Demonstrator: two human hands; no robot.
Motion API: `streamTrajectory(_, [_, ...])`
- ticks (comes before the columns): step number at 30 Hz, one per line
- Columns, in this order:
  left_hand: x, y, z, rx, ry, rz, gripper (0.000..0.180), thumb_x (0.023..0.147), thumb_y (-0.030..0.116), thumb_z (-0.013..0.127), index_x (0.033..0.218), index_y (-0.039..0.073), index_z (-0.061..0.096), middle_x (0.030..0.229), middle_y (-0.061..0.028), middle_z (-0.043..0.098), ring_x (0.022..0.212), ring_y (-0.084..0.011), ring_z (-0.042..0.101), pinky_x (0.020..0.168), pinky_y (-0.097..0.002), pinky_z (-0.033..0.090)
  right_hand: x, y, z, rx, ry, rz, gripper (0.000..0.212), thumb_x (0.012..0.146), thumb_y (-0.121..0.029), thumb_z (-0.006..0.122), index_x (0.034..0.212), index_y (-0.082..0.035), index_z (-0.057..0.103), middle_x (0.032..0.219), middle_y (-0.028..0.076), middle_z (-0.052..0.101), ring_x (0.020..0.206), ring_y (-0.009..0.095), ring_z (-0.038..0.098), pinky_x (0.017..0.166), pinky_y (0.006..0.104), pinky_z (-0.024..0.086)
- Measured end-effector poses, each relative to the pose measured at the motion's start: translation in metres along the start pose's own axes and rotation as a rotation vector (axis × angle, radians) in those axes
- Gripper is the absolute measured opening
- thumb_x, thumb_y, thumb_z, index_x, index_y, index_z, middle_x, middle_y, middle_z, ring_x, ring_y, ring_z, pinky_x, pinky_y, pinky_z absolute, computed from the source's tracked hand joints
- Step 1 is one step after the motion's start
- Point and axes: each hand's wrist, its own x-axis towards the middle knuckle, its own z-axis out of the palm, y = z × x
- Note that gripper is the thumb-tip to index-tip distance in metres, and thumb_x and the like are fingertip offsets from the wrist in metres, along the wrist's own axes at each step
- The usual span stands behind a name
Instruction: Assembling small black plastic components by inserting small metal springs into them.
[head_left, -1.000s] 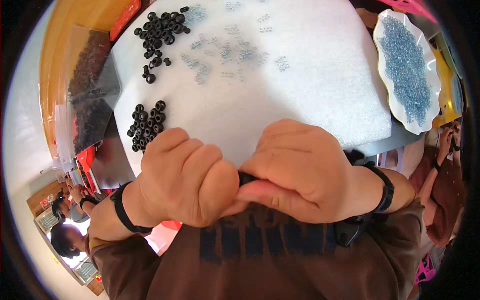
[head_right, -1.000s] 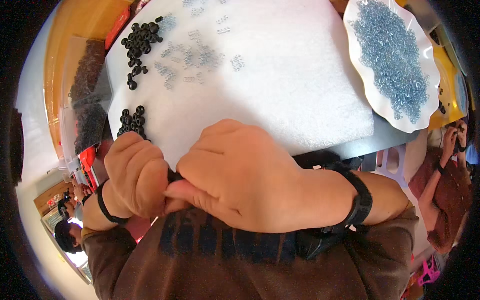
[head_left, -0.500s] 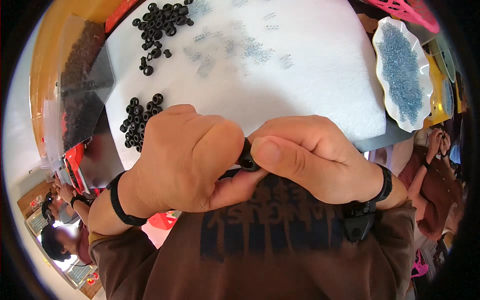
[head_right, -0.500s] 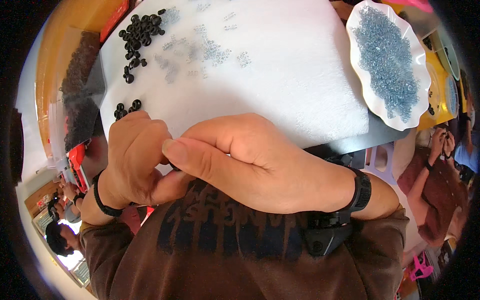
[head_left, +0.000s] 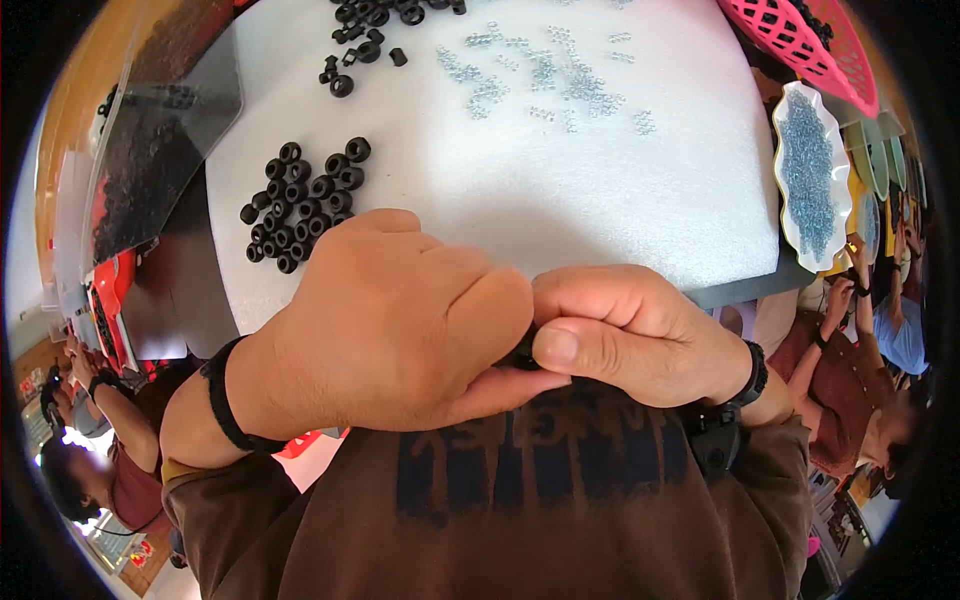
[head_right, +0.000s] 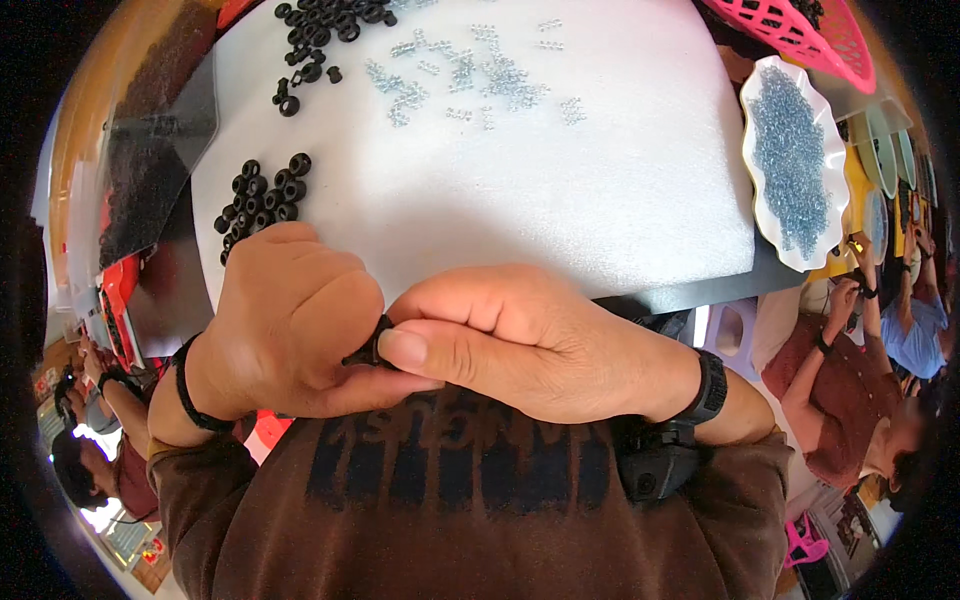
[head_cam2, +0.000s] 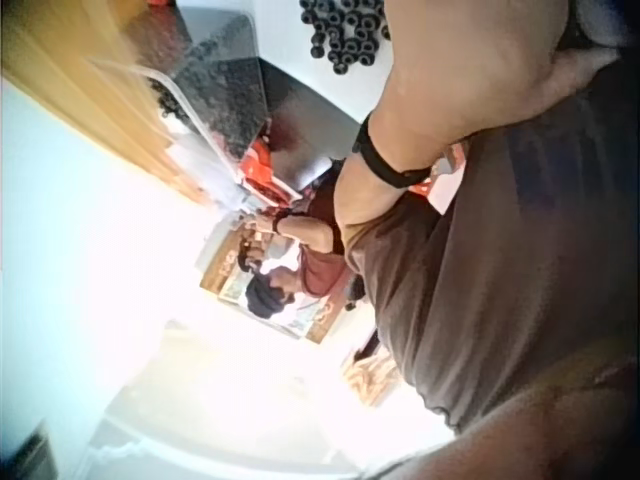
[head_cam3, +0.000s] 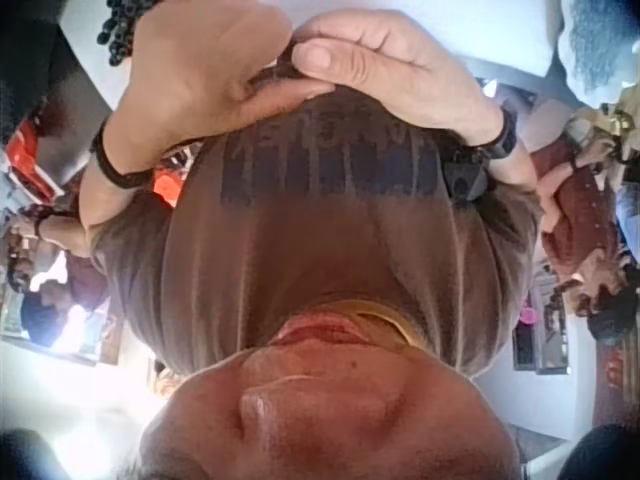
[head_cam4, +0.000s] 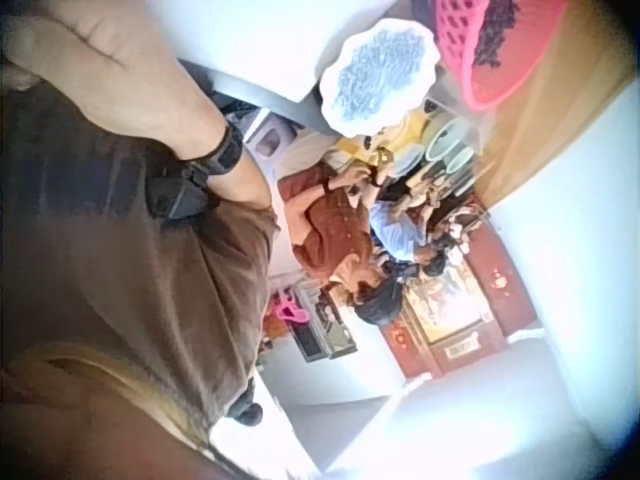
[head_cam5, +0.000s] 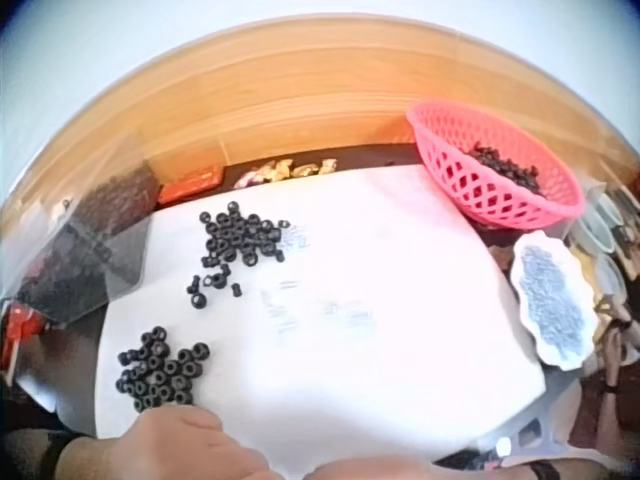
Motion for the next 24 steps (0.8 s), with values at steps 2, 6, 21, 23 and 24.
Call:
streamTrajectory(2, [-0.005,0.001,0.000,0.047,0.008,0.006,0.044,0.055,0.031,0.078,0.057,0.011,0.039,0.050,-0.0008,0.036,0.039,-0.0195,0.036,0.040,-0.0304,0.025,0.003,0.000,0.003,0.052,-0.021,-0.041,0.030,0.096,-0.023,0.044,0.104,0.004,0.056,0.088,0.002,0.059,0.082,0.006,0.051,0.072,0.0214,0.043])
streamTrajectory(6, [-0.016,0.006,0.006,0.099,0.004,0.002,0.042,0.056,0.031,0.076,0.057,0.011,0.038,0.052,-0.0016,0.037,0.040,-0.0181,0.037,0.041,-0.0301,0.026,0.004,0.002,0.000,0.021,-0.091,0.012,0.031,0.096,-0.023,0.044,0.108,0.004,0.055,0.091,0.003,0.059,0.084,0.008,0.052,0.074,0.0229,0.044])
streamTrajectory(21, [-0.024,-0.007,0.026,0.042,0.011,0.042,0.036,0.060,0.028,0.068,0.055,0.012,0.036,0.052,-0.0014,0.032,0.041,-0.0178,0.036,0.044,-0.0296,0.027,0.002,0.015,0.002,-0.144,-0.087,0.059,0.035,0.095,-0.027,0.045,0.085,0.004,0.057,0.064,0.010,0.048,0.062,0.014,0.047,0.057,0.0290,0.038])
streamTrajectory(23, [-0.023,-0.009,0.027,-0.010,-0.020,0.064,0.037,0.060,0.028,0.068,0.055,0.012,0.035,0.052,-0.0012,0.032,0.041,-0.0175,0.035,0.044,-0.0296,0.027,0.004,0.020,0.005,-0.108,-0.096,0.028,0.035,0.095,-0.027,0.045,0.081,0.004,0.056,0.063,0.009,0.047,0.060,0.014,0.045,0.056,0.0292,0.037])
streamTrajectory(24, [-0.024,-0.010,0.027,-0.059,-0.068,0.090,0.037,0.060,0.028,0.068,0.055,0.012,0.035,0.051,-0.0008,0.031,0.040,-0.0170,0.035,0.044,-0.0295,0.027,0.004,0.022,0.006,-0.072,-0.107,-0.003,0.035,0.095,-0.026,0.045,0.078,0.004,0.054,0.062,0.009,0.046,0.059,0.014,0.044,0.055,0.0293,0.036])
